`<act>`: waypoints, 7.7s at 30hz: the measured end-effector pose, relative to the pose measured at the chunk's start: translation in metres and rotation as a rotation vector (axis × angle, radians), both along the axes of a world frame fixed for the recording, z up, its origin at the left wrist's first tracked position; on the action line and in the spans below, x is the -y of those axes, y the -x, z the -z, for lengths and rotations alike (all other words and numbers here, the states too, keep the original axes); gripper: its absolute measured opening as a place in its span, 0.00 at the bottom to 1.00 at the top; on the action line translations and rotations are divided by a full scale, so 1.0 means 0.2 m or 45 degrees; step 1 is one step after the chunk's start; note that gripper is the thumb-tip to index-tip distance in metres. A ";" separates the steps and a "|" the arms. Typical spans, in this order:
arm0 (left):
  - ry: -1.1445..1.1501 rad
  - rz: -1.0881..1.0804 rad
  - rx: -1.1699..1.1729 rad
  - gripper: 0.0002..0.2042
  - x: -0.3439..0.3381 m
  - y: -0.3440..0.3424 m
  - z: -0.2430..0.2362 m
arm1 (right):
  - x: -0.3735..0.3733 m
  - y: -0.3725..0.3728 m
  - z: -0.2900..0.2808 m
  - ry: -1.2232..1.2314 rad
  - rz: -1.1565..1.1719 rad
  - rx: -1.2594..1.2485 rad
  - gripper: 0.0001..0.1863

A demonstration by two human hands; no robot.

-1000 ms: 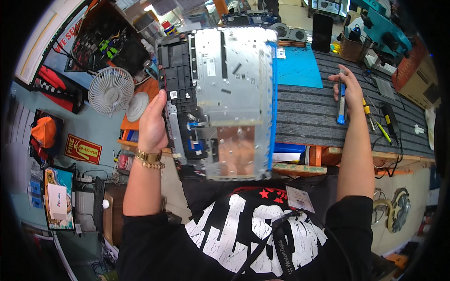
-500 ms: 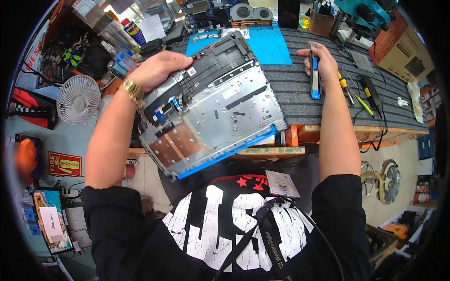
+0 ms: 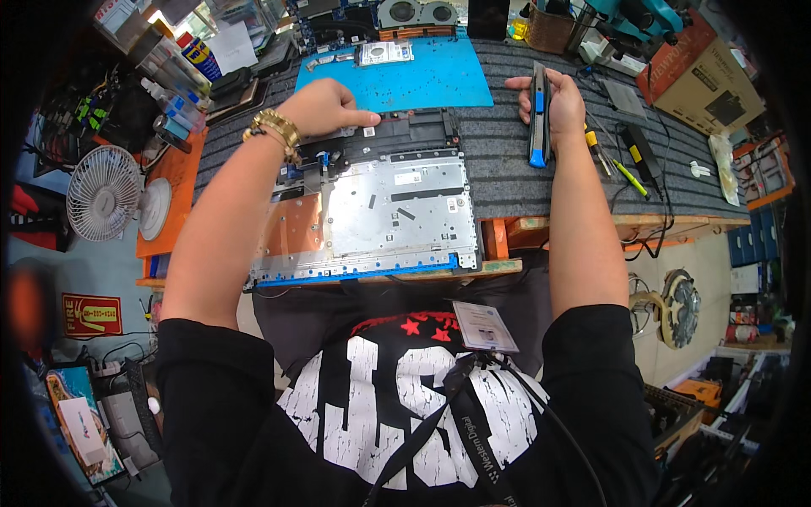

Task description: The person works on the internal components of a laptop by hand and using small tools. They disconnect internal cables, turn the laptop over to check the keyboard, and manipulate parts near the motherboard.

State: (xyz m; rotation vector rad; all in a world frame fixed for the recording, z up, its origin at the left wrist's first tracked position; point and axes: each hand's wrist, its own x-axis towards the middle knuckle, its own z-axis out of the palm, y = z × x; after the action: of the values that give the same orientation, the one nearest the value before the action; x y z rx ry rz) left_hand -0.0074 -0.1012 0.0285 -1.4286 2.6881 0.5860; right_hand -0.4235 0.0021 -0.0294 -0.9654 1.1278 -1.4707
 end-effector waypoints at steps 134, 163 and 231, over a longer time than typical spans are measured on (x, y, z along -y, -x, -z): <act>0.478 0.200 -0.098 0.74 -0.65 0.37 0.17 | -0.76 -0.45 -0.38 0.158 -0.550 -1.873 0.18; 0.431 0.209 -0.073 0.73 -0.66 0.36 0.12 | -0.76 -0.46 -0.36 0.243 -0.526 -1.974 0.23; 0.484 0.204 -0.139 0.77 -0.63 0.34 0.21 | -0.95 -0.61 -0.30 0.114 -0.310 -1.814 0.16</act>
State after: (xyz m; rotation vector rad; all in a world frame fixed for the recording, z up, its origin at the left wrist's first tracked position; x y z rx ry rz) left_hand -0.0759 0.0242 -0.0128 -1.2587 3.0892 0.1488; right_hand -0.3014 0.1917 0.0302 -2.2415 1.7713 -0.4628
